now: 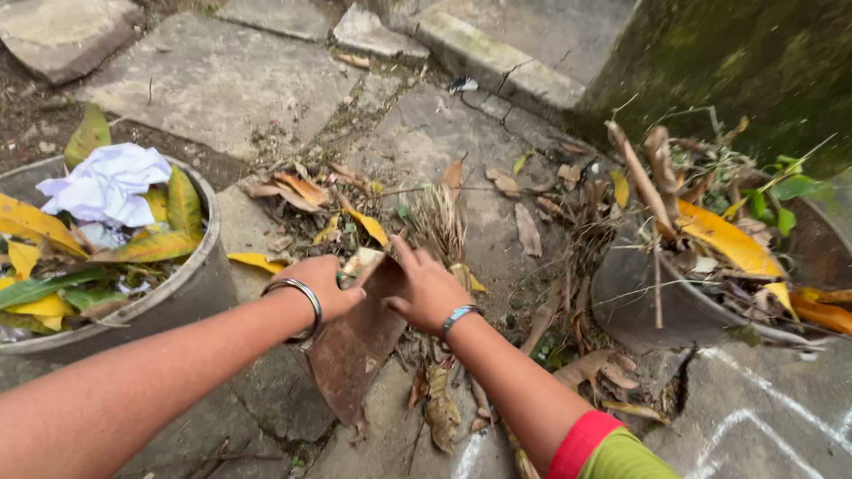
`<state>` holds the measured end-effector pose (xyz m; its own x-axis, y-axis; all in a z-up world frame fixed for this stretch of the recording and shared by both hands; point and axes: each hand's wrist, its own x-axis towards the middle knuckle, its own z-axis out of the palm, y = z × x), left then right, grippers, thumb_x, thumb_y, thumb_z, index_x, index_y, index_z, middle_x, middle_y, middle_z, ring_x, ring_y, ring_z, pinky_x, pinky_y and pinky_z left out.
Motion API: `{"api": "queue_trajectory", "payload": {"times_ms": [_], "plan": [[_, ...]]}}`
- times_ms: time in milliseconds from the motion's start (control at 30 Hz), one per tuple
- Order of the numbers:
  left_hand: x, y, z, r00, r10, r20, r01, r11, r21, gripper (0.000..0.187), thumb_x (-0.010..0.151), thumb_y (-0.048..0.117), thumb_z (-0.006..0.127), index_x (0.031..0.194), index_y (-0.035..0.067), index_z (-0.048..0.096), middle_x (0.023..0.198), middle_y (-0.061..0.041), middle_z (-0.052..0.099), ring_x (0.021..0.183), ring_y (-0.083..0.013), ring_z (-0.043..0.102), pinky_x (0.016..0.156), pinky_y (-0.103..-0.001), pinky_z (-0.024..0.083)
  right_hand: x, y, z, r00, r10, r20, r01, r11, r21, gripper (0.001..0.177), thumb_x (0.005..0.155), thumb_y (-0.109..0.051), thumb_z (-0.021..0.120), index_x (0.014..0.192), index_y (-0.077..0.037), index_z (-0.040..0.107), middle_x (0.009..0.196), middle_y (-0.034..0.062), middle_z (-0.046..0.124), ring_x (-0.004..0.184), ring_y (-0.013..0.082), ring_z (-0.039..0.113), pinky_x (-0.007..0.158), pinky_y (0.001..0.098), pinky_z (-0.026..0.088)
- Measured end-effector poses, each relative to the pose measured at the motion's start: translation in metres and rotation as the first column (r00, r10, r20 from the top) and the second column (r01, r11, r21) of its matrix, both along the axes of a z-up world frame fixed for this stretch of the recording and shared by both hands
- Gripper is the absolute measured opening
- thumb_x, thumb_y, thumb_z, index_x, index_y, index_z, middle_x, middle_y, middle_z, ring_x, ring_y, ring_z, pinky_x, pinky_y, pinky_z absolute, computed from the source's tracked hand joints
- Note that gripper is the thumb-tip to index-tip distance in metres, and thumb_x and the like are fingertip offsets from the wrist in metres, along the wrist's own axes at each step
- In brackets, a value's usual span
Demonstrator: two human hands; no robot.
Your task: The person picks up leaves and twigs by hand and using a brush, placing them into a bucket on a stone-paved floor.
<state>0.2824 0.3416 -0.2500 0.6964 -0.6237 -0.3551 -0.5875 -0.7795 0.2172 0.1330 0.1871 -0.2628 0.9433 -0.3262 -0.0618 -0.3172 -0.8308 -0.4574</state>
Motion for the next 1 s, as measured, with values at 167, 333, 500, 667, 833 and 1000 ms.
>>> {"api": "queue_trajectory", "payload": {"times_ms": [167, 333, 500, 667, 833, 1000], "plan": [[0.025, 0.033, -0.039, 0.983, 0.167, -0.073, -0.172, 0.983, -0.071, 0.068, 0.077, 0.056, 0.073, 0.12, 0.004, 0.066, 0.122, -0.021, 0.07, 0.114, -0.0366, 0.068, 0.1, -0.044, 0.054, -0.037, -0.031, -0.11, 0.968, -0.19, 0.165, 0.234, 0.92, -0.313, 0.088, 0.067, -0.016, 0.081, 0.144, -0.005, 0.038, 0.129, 0.0206, 0.058, 0.124, 0.0389, 0.056, 0.105, 0.0467, 0.048], [0.04, 0.075, -0.042, 0.948, 0.302, -0.103, -0.301, 0.953, 0.022, 0.075, 0.079, 0.06, 0.07, 0.127, 0.004, 0.062, 0.131, -0.021, 0.065, 0.124, -0.0359, 0.063, 0.107, -0.043, 0.05, -0.086, -0.036, -0.18, 0.844, -0.52, -0.135, 0.458, 0.828, -0.324, 0.049, 0.085, -0.015, 0.066, 0.131, -0.013, 0.048, 0.119, 0.0145, 0.063, 0.116, 0.0358, 0.063, 0.093, 0.048, 0.055], [0.047, 0.092, -0.051, 0.913, 0.376, -0.157, -0.384, 0.923, -0.026, 0.079, 0.079, 0.057, 0.068, 0.131, -0.001, 0.058, 0.132, -0.025, 0.065, 0.125, -0.0364, 0.065, 0.109, -0.041, 0.049, -0.087, -0.036, -0.165, 0.802, -0.549, -0.234, 0.483, 0.827, -0.286, 0.053, 0.087, -0.023, 0.065, 0.134, -0.012, 0.043, 0.115, 0.0165, 0.069, 0.108, 0.037, 0.068, 0.093, 0.0489, 0.056], [0.063, 0.092, -0.047, 0.913, 0.391, -0.113, -0.403, 0.908, -0.111, 0.077, 0.077, 0.057, 0.069, 0.127, -0.001, 0.063, 0.128, -0.026, 0.067, 0.121, -0.0384, 0.066, 0.106, -0.043, 0.051, -0.059, 0.013, -0.091, 0.694, -0.652, -0.304, 0.683, 0.73, -0.007, 0.05, 0.09, -0.029, 0.061, 0.135, -0.015, 0.043, 0.118, 0.0149, 0.065, 0.096, 0.0342, 0.076, 0.084, 0.0484, 0.062], [0.069, 0.082, -0.017, 0.915, 0.4, -0.044, -0.402, 0.915, -0.028, 0.078, 0.077, 0.06, 0.069, 0.128, 0.001, 0.064, 0.127, -0.025, 0.069, 0.117, -0.0376, 0.069, 0.103, -0.044, 0.054, -0.027, 0.062, -0.065, 0.694, -0.719, 0.03, 0.702, 0.686, 0.192, 0.052, 0.081, -0.031, 0.066, 0.128, -0.014, 0.053, 0.111, 0.0177, 0.071, 0.1, 0.0379, 0.07, 0.088, 0.0499, 0.055], [0.067, 0.092, 0.004, 0.939, 0.34, 0.04, -0.343, 0.931, 0.128, 0.075, 0.078, 0.059, 0.069, 0.131, 0.006, 0.063, 0.133, -0.019, 0.067, 0.123, -0.0351, 0.065, 0.105, -0.046, 0.052, 0.013, 0.069, -0.058, 0.788, -0.543, 0.289, 0.503, 0.839, 0.206, 0.062, 0.074, -0.026, 0.072, 0.129, -0.005, 0.051, 0.118, 0.0248, 0.064, 0.106, 0.0433, 0.064, 0.089, 0.0507, 0.052]]}}
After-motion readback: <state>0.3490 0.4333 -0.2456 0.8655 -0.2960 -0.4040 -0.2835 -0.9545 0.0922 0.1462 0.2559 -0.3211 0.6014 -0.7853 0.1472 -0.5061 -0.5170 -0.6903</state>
